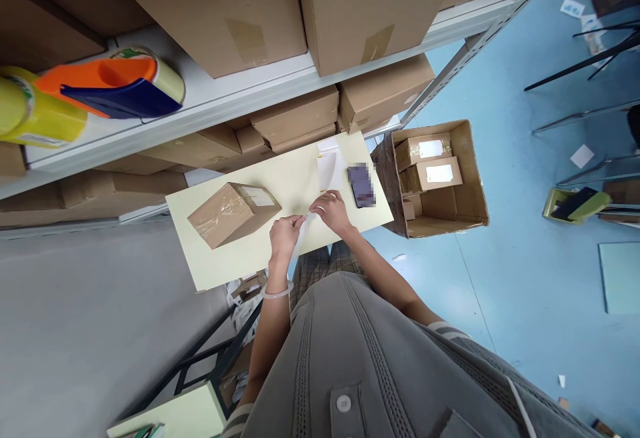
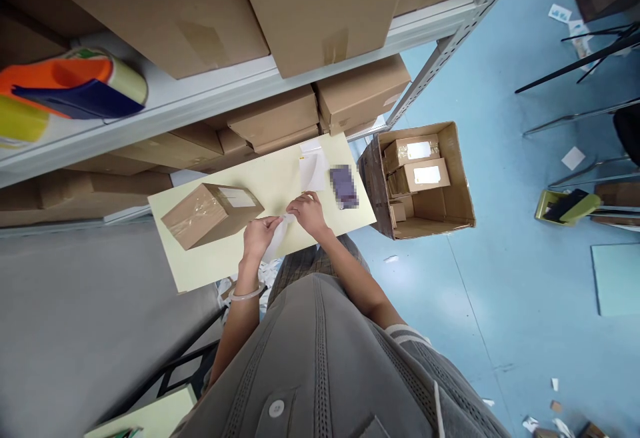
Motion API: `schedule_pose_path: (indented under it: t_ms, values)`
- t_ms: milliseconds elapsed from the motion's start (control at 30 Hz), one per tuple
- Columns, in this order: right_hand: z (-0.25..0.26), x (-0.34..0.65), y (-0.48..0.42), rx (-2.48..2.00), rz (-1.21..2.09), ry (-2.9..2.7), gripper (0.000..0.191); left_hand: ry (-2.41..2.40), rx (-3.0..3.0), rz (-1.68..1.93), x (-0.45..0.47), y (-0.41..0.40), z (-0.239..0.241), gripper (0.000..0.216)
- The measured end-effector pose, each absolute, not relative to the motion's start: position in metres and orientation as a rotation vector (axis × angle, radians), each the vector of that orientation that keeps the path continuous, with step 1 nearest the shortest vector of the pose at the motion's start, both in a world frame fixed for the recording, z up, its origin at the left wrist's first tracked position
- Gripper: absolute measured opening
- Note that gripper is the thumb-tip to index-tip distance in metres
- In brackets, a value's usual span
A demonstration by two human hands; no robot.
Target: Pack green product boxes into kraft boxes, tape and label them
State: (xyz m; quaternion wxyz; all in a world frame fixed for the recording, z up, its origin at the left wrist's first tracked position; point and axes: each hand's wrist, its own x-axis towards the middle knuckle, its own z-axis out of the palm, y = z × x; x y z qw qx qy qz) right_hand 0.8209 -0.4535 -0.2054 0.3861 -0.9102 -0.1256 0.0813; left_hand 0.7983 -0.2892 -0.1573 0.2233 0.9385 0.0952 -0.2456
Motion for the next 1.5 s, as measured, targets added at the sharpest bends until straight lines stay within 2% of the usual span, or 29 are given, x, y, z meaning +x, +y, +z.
schedule_pose_path:
  t_ms: [400,600,767,1067,1267,1500]
  values:
    - [-0.209,0.825,-0.456,-2.234,0.153,-0.299,0.020,0.296,2.449,-0.585,0.795,-0.287,-0.156,0.029]
    - [-0.214,0.834,-0.481,-2.236,0.075,-0.101,0.017,0.467,2.239,-0.397,0.795,-0.259,-0.156,0.029]
    - [-0.214,0.838,-0.495,-2.227,0.031,-0.003,0.022,0.570,2.273,-0.285,0.794,-0.234,-0.156,0.023]
    - [-0.204,0.844,-0.487,-2.194,0.001,0.050,0.015,0.520,2.254,-0.310,0.795,-0.237,-0.150,0.027]
    - [-0.203,0.887,-0.488,-2.279,0.003,0.180,0.015,0.450,2.263,-0.330,0.799,-0.234,-0.137,0.030]
    - [-0.185,0.917,-0.487,-2.325,-0.097,0.243,0.033,0.388,2.223,-0.271,0.797,-0.227,-0.123,0.037]
